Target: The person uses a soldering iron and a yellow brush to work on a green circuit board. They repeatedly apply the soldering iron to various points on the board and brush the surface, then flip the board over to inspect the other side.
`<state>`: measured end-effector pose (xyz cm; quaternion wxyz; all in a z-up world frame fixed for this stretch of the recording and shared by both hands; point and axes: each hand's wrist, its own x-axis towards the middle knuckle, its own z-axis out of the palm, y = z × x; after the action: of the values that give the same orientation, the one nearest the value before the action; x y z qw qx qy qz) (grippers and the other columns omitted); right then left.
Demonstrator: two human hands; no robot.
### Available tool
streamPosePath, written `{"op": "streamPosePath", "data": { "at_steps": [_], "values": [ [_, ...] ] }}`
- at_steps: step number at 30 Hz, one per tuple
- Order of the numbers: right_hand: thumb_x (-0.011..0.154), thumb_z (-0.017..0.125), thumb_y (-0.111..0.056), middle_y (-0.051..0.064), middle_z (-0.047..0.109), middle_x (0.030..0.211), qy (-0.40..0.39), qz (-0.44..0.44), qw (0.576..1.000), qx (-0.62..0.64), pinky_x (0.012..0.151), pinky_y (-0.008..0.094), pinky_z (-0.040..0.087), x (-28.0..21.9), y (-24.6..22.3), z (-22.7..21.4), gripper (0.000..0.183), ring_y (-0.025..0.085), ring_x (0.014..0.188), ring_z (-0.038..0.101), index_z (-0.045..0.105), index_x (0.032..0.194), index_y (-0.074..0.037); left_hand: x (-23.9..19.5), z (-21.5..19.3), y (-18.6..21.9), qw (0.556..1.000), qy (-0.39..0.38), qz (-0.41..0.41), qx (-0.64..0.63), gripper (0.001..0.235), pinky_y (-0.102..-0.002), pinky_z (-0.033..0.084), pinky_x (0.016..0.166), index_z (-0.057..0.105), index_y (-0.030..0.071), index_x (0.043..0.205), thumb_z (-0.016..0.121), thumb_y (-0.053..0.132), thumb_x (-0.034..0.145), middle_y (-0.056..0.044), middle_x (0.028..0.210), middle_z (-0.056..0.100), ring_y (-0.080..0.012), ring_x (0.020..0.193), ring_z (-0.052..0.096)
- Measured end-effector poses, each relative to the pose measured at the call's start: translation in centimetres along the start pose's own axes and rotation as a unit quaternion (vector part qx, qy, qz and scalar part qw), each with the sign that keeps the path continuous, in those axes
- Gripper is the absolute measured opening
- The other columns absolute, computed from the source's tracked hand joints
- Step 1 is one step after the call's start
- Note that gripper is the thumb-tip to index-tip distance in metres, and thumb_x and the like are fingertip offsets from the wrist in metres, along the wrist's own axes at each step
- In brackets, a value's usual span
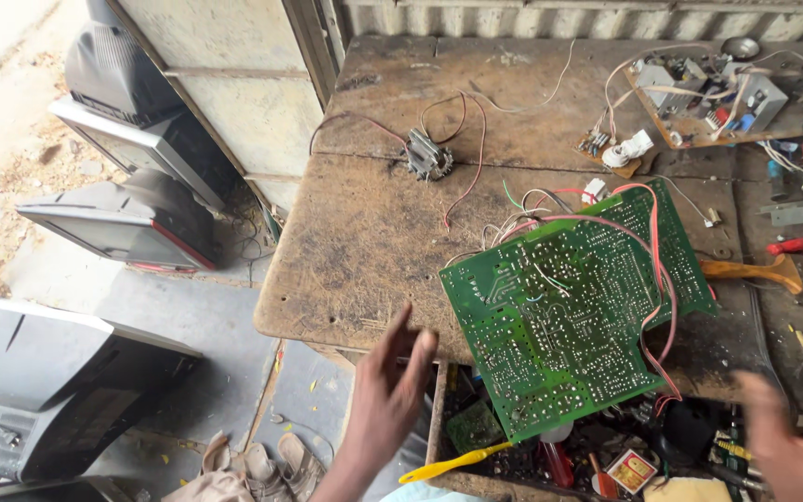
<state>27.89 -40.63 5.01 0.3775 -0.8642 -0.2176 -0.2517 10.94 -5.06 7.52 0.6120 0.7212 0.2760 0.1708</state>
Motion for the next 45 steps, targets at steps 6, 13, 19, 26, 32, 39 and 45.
{"op": "streamPosePath", "data": {
  "at_steps": [6, 13, 19, 26, 32, 39, 45],
  "values": [
    [0.077, 0.083, -0.024, 0.015, 0.061, 0.141, -0.104, -0.297, 0.948, -0.050, 0.116, 0.046, 0.042, 10.3, -12.0, 3.5, 0.064, 0.031, 0.135, 0.055, 0.063, 0.133, -0.003, 4.6, 1.8, 2.3, 0.981, -0.090, -0.065, -0.157, 0.078, -0.034, 0.061, 0.073, 0.050, -0.003, 0.142, 0.046, 0.060, 0.095, -0.014, 0.101, 0.076, -0.0191, 0.082, 0.074],
    [0.084, 0.072, -0.035, 0.008, 0.057, 0.145, -0.272, -0.337, 0.894, -0.112, 0.123, 0.056, 0.023, 15.9, -14.7, 9.4, 0.066, 0.027, 0.140, 0.048, 0.051, 0.144, -0.018, 7.0, 2.1, 1.4, 0.963, -0.161, -0.109, -0.186, 0.089, -0.038, 0.058, 0.074, 0.064, -0.008, 0.130, 0.044, 0.072, 0.097, -0.020, 0.103, 0.072, -0.0256, 0.083, 0.071],
    [0.078, 0.081, -0.038, 0.005, 0.065, 0.133, -0.353, -0.253, 0.895, -0.097, 0.122, 0.050, 0.030, 17.3, -13.8, 10.9, 0.060, 0.026, 0.130, 0.055, 0.064, 0.134, -0.024, 8.0, 2.4, 1.8, 0.952, -0.159, -0.170, -0.197, 0.086, -0.042, 0.056, 0.090, 0.061, 0.004, 0.136, 0.041, 0.073, 0.090, -0.016, 0.111, 0.075, -0.0282, 0.100, 0.074],
    [0.075, 0.084, -0.041, -0.001, 0.073, 0.123, -0.336, -0.185, 0.920, -0.079, 0.099, 0.043, 0.051, 17.1, -15.3, 8.3, 0.044, 0.023, 0.109, 0.068, 0.077, 0.116, -0.027, 6.0, 2.5, 3.9, 0.961, -0.137, -0.112, -0.211, 0.079, -0.042, 0.054, 0.095, 0.064, -0.001, 0.136, 0.055, 0.064, 0.093, -0.019, 0.116, 0.074, -0.0264, 0.105, 0.070],
    [0.071, 0.086, -0.021, 0.001, 0.072, 0.094, -0.267, -0.285, 0.921, 0.005, 0.085, 0.041, 0.046, 16.0, -16.4, 4.0, 0.048, 0.018, 0.084, 0.065, 0.076, 0.118, -0.020, 3.4, 0.7, 8.8, 0.984, -0.089, 0.060, -0.143, 0.068, -0.036, 0.051, 0.099, 0.064, 0.002, 0.140, 0.068, 0.050, 0.091, -0.012, 0.114, 0.078, -0.0174, 0.108, 0.068],
    [0.079, 0.085, -0.011, 0.004, 0.063, 0.099, -0.075, -0.413, 0.907, 0.010, 0.090, 0.045, 0.041, 15.4, -15.2, 3.5, 0.040, 0.026, 0.097, 0.056, 0.070, 0.116, -0.016, 2.2, -1.2, 13.4, 0.979, -0.061, 0.184, -0.063, 0.074, -0.036, 0.056, 0.098, 0.059, 0.008, 0.146, 0.072, 0.051, 0.087, -0.012, 0.123, 0.075, -0.0172, 0.115, 0.068],
    [0.091, 0.082, -0.009, 0.003, 0.056, 0.094, 0.079, -0.475, 0.876, -0.026, 0.088, 0.048, 0.041, 12.5, -11.6, 8.2, 0.024, 0.024, 0.093, 0.055, 0.062, 0.104, -0.015, 2.6, -1.1, 11.2, 0.937, -0.017, 0.336, 0.097, 0.078, -0.045, 0.049, 0.110, 0.059, 0.008, 0.149, 0.070, 0.054, 0.087, -0.014, 0.132, 0.071, -0.0256, 0.127, 0.061]
  ]
}}
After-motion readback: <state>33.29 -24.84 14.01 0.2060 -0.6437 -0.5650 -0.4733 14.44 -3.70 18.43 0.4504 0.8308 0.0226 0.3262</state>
